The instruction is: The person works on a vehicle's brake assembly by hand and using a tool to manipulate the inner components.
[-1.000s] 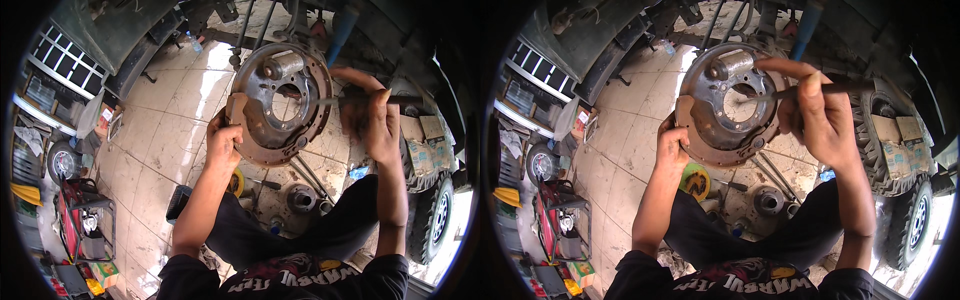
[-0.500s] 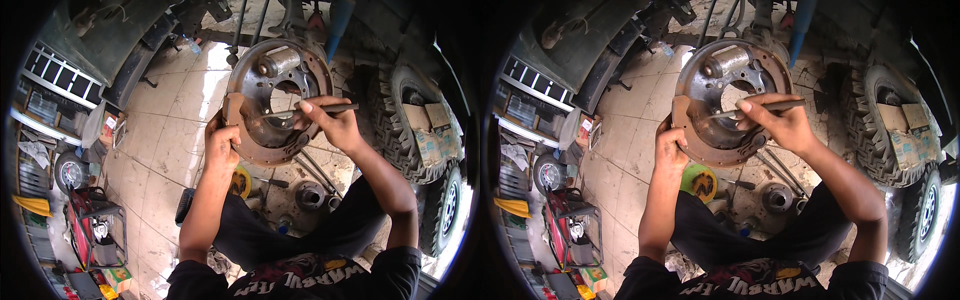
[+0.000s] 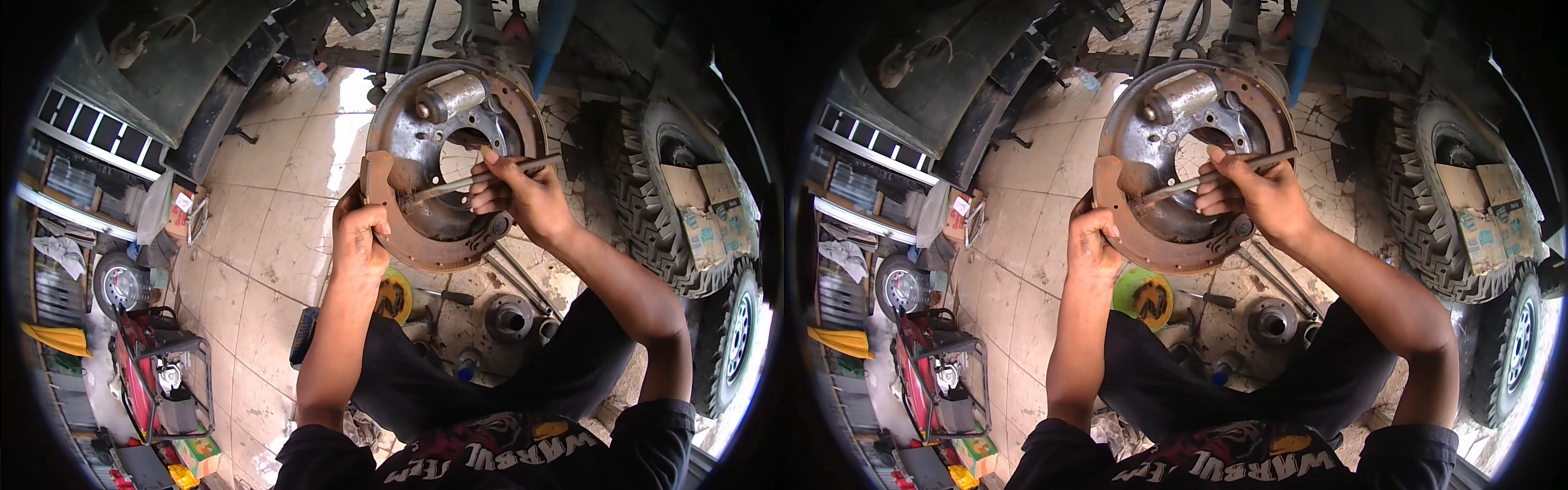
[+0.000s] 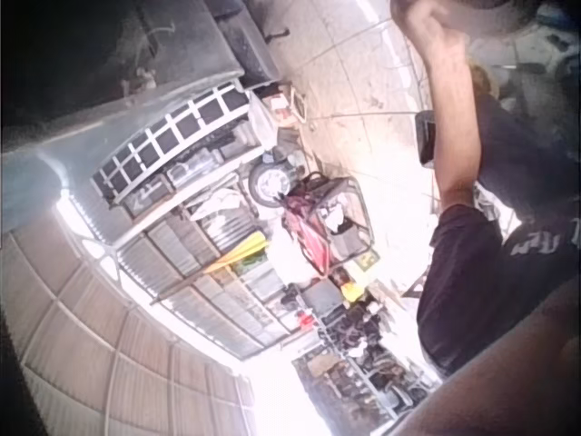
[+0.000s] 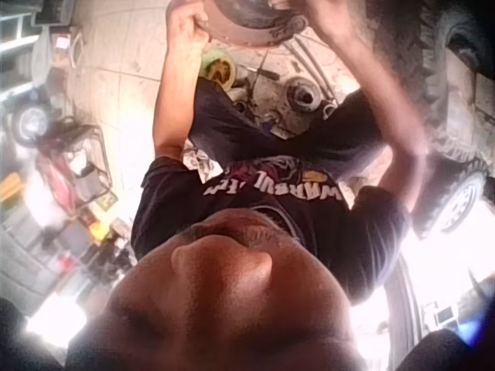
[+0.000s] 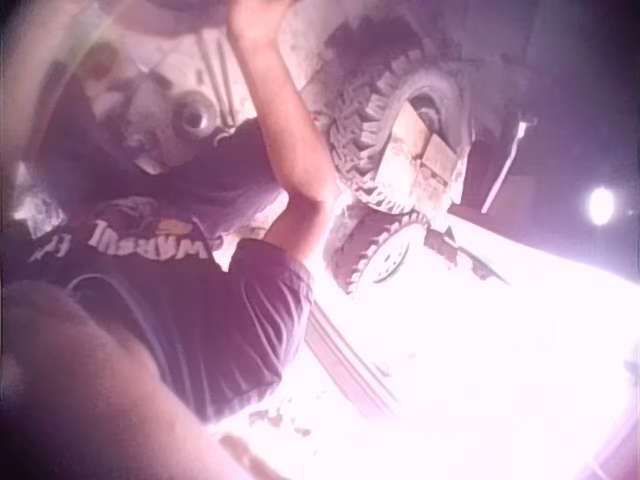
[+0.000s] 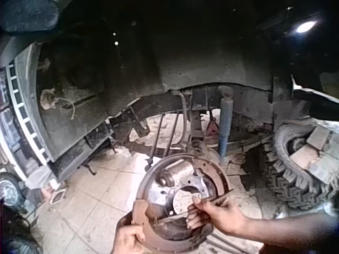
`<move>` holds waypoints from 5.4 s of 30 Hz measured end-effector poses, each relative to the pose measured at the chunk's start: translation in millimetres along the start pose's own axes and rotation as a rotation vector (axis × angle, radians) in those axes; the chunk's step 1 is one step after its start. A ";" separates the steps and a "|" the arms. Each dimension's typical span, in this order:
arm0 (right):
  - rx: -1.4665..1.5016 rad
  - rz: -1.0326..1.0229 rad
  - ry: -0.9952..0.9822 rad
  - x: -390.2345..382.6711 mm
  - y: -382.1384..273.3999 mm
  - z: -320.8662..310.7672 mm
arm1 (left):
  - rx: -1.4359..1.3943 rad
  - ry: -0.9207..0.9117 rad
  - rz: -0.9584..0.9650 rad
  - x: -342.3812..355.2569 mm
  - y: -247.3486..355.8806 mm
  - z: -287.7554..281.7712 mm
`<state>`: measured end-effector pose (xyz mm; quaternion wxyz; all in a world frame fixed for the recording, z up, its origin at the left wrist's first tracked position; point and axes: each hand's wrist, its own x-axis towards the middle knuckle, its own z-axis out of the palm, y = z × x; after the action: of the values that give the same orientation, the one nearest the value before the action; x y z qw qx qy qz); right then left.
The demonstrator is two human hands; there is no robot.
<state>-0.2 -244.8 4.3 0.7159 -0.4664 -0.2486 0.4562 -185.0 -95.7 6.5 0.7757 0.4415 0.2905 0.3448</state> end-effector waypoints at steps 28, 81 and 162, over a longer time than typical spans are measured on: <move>-0.007 -0.064 0.072 0.8 -0.3 7.2 | -0.022 -0.006 -0.018 2.5 -4.1 4.6; 0.360 -0.072 0.273 48.0 2.9 -89.2 | -0.065 -0.012 -0.137 11.1 13.5 -26.5; -1.059 -0.719 0.734 142.5 -137.0 -186.9 | 0.548 -0.087 0.006 123.3 24.3 49.2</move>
<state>269.2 -221.4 34.5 0.5373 -0.7620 -0.3173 -0.1731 -81.5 -12.8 31.7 0.6381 0.6501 0.3381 0.2363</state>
